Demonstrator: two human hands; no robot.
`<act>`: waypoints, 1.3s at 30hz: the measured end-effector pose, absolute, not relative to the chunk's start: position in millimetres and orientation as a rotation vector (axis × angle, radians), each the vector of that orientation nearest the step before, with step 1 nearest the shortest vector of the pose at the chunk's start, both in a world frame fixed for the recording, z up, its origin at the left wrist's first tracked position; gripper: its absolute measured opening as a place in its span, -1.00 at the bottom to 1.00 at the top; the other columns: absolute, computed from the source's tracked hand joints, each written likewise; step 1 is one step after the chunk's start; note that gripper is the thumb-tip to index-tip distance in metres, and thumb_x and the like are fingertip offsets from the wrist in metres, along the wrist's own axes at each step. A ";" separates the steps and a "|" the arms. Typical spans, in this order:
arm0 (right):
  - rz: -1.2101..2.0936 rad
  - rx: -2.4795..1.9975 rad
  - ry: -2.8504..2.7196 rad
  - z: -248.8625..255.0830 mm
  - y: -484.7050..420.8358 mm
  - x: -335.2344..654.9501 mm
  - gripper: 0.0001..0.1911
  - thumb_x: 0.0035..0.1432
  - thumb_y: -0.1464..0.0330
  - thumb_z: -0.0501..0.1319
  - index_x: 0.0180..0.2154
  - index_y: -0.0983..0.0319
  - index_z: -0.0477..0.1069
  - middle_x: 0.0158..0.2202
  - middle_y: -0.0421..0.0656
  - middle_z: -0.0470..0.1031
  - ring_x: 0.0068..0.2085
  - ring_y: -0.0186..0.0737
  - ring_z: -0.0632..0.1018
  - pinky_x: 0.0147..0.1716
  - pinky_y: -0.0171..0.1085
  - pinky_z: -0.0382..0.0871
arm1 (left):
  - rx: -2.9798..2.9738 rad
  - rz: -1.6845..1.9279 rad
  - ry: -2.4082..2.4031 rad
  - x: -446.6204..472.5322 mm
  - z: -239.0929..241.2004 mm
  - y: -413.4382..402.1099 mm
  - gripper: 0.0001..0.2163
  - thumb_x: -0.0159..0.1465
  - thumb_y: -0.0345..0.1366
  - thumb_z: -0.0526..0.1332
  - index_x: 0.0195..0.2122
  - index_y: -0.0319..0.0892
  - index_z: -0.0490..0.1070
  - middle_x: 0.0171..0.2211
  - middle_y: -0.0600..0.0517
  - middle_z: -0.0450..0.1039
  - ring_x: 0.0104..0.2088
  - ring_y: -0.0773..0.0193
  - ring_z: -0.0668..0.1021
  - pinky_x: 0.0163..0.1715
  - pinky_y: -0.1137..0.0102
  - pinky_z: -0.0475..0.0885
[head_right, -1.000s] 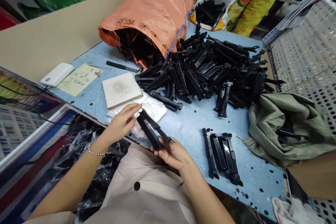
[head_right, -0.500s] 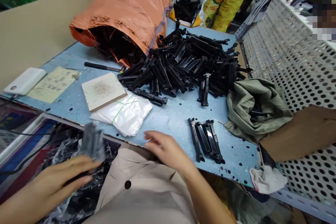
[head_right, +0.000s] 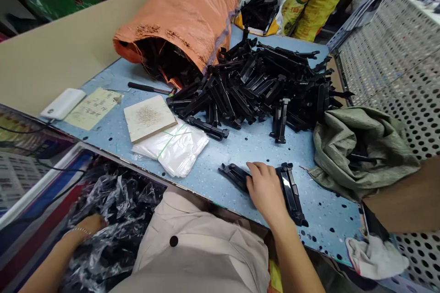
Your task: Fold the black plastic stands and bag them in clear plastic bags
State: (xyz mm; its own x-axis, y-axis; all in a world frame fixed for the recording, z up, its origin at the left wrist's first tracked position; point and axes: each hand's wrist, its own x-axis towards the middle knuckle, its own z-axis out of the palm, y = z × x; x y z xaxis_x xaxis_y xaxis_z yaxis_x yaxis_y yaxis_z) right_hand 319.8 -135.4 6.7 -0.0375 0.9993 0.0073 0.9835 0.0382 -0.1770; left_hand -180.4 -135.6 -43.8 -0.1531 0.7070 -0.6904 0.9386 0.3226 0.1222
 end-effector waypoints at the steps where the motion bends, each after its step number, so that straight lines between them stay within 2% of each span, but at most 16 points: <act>1: 0.199 -2.089 -2.183 6.8 -139.6 326.5 -0.62 0.24 0.39 0.02 0.05 0.29 0.38 -0.03 0.06 0.47 -0.02 0.10 0.45 -0.04 -0.01 0.33 | 1.466 -0.436 1.887 -171.4 -38.2 -124.6 -0.70 0.03 -0.19 0.17 -0.79 -0.13 0.22 -0.73 -0.01 0.38 -0.51 0.08 0.54 -0.42 0.34 0.35; 3: 0.324 -2.106 -2.202 7.1 -148.9 340.5 -0.60 0.21 0.43 -0.02 0.04 0.28 0.39 -0.03 0.05 0.48 -0.04 0.06 0.47 -0.05 -0.04 0.35 | 1.585 -0.296 1.750 -141.2 -19.6 -103.9 -0.65 0.17 -0.12 0.10 -0.71 -0.15 0.29 -0.67 0.02 0.41 -0.53 0.18 0.50 -0.42 0.38 0.34; 5: 0.487 -2.092 -2.199 6.7 -156.9 350.0 -0.57 0.18 0.45 -0.02 0.07 0.27 0.36 -0.02 0.02 0.48 -0.03 -0.01 0.49 -0.04 -0.10 0.37 | 1.795 0.035 1.576 -95.4 3.5 -86.5 -0.61 0.29 -0.05 0.02 -0.55 -0.16 0.42 -0.56 0.03 0.45 -0.48 0.22 0.50 -0.38 0.38 0.36; 7: 0.563 -2.065 -2.187 5.0 -161.8 353.3 -0.55 0.17 0.42 0.00 0.09 0.24 0.34 -0.01 0.00 0.47 0.00 -0.03 0.49 -0.02 -0.12 0.36 | 2.005 0.391 1.448 -42.5 20.8 -71.4 -0.65 0.33 -0.09 0.02 -0.32 -0.17 0.51 -0.36 -0.02 0.51 -0.32 0.21 0.52 -0.24 0.35 0.40; 9: 0.560 -2.086 -2.137 2.0 -163.9 353.2 -0.60 0.19 0.34 0.04 0.04 0.23 0.38 -0.07 0.00 0.48 -0.03 0.01 0.50 -0.03 -0.10 0.37 | 2.216 0.563 1.488 3.2 25.3 -56.3 -0.71 0.30 -0.15 0.11 -0.14 -0.22 0.50 -0.18 -0.13 0.49 -0.14 0.10 0.49 -0.09 0.24 0.39; 11: 0.591 -2.119 -2.023 -1.5 -164.8 352.7 -0.64 0.21 0.25 0.06 -0.03 0.22 0.43 -0.16 0.00 0.50 -0.10 0.04 0.53 -0.08 -0.07 0.38 | 2.291 0.557 1.554 30.5 18.4 -39.6 -0.80 0.27 -0.28 0.15 -0.20 -0.25 0.51 -0.19 -0.17 0.46 -0.13 0.05 0.48 -0.11 0.19 0.40; 14: 0.785 -2.060 -1.728 -5.2 -165.5 350.4 -0.64 0.19 0.16 0.12 -0.08 0.22 0.47 -0.18 -0.02 0.52 -0.12 0.02 0.53 -0.08 -0.07 0.38 | 2.060 0.587 1.540 32.7 2.6 -14.0 -0.91 0.18 -0.40 0.22 -0.44 -0.22 0.49 -0.37 -0.06 0.44 -0.30 0.18 0.49 -0.26 0.29 0.40; 17: 1.103 -1.861 -1.289 -4.0 -160.5 335.2 -0.65 0.13 0.12 0.23 -0.13 0.19 0.51 -0.16 -0.07 0.55 -0.12 -0.05 0.53 -0.09 -0.13 0.39 | 1.589 0.752 1.445 10.9 -4.4 4.9 -0.87 0.04 -0.32 0.35 -0.54 -0.20 0.42 -0.52 0.07 0.40 -0.48 0.32 0.43 -0.42 0.41 0.31; 20: 1.489 -1.518 -0.837 3.5 -142.2 299.6 -0.65 0.06 0.12 0.32 -0.19 0.20 0.55 -0.18 -0.09 0.57 -0.25 -0.17 0.53 -0.25 -0.23 0.44 | 1.195 0.808 1.290 -5.7 -2.2 12.2 -0.77 -0.03 -0.18 0.40 -0.51 -0.22 0.45 -0.55 0.09 0.40 -0.53 0.37 0.38 -0.50 0.44 0.25; 23: 1.761 -1.186 -0.539 13.8 -109.6 249.8 -0.65 -0.04 0.19 0.42 -0.22 0.24 0.57 -0.14 -0.05 0.56 -0.31 -0.26 0.52 -0.39 -0.32 0.44 | 1.023 0.840 1.217 -6.3 2.5 9.4 -0.72 -0.15 -0.19 0.46 -0.52 -0.24 0.46 -0.57 0.10 0.40 -0.55 0.41 0.37 -0.51 0.47 0.23; 25: 1.873 -1.048 -0.424 18.0 -83.6 216.0 -0.65 -0.12 0.24 0.47 -0.26 0.27 0.57 -0.20 -0.06 0.57 -0.34 -0.29 0.52 -0.41 -0.35 0.45 | 1.006 0.880 1.212 -1.1 5.7 4.1 -0.71 -0.22 -0.24 0.49 -0.57 -0.24 0.43 -0.60 0.13 0.37 -0.56 0.44 0.34 -0.52 0.49 0.21; 29: 1.948 -0.958 -0.326 12.7 -41.6 173.9 -0.70 -0.21 0.32 0.51 -0.40 0.30 0.55 -0.40 -0.12 0.56 -0.43 -0.33 0.51 -0.47 -0.39 0.47 | 0.995 0.905 1.159 -1.6 13.7 -5.8 -0.71 -0.22 -0.28 0.49 -0.60 -0.23 0.38 -0.60 0.13 0.38 -0.55 0.43 0.37 -0.52 0.50 0.22; 34: 1.780 -1.075 -0.371 1.9 -38.9 191.9 -0.74 -0.25 0.34 0.52 -0.47 0.29 0.55 -0.46 -0.16 0.54 -0.48 -0.38 0.47 -0.49 -0.41 0.47 | 0.812 1.048 1.182 -32.6 20.7 -8.8 -0.72 -0.15 -0.30 0.47 -0.55 -0.23 0.35 -0.54 0.10 0.44 -0.55 0.45 0.40 -0.50 0.50 0.27; 36: 1.718 -1.085 -0.409 6.0 -47.1 203.0 -0.75 -0.22 0.33 0.51 -0.45 0.28 0.56 -0.43 -0.15 0.56 -0.46 -0.37 0.48 -0.49 -0.41 0.46 | 0.825 1.097 1.225 -34.5 20.6 -10.1 -0.71 -0.14 -0.32 0.47 -0.51 -0.23 0.35 -0.52 0.09 0.46 -0.52 0.43 0.43 -0.46 0.49 0.30; 39: 1.811 -1.011 -0.437 18.3 -55.5 201.6 -0.74 -0.13 0.32 0.48 -0.33 0.27 0.58 -0.26 -0.10 0.59 -0.39 -0.34 0.52 -0.47 -0.42 0.46 | 0.888 1.108 1.187 -15.6 21.0 -16.5 -0.67 -0.14 -0.35 0.46 -0.49 -0.20 0.28 -0.54 0.13 0.44 -0.52 0.43 0.43 -0.45 0.49 0.31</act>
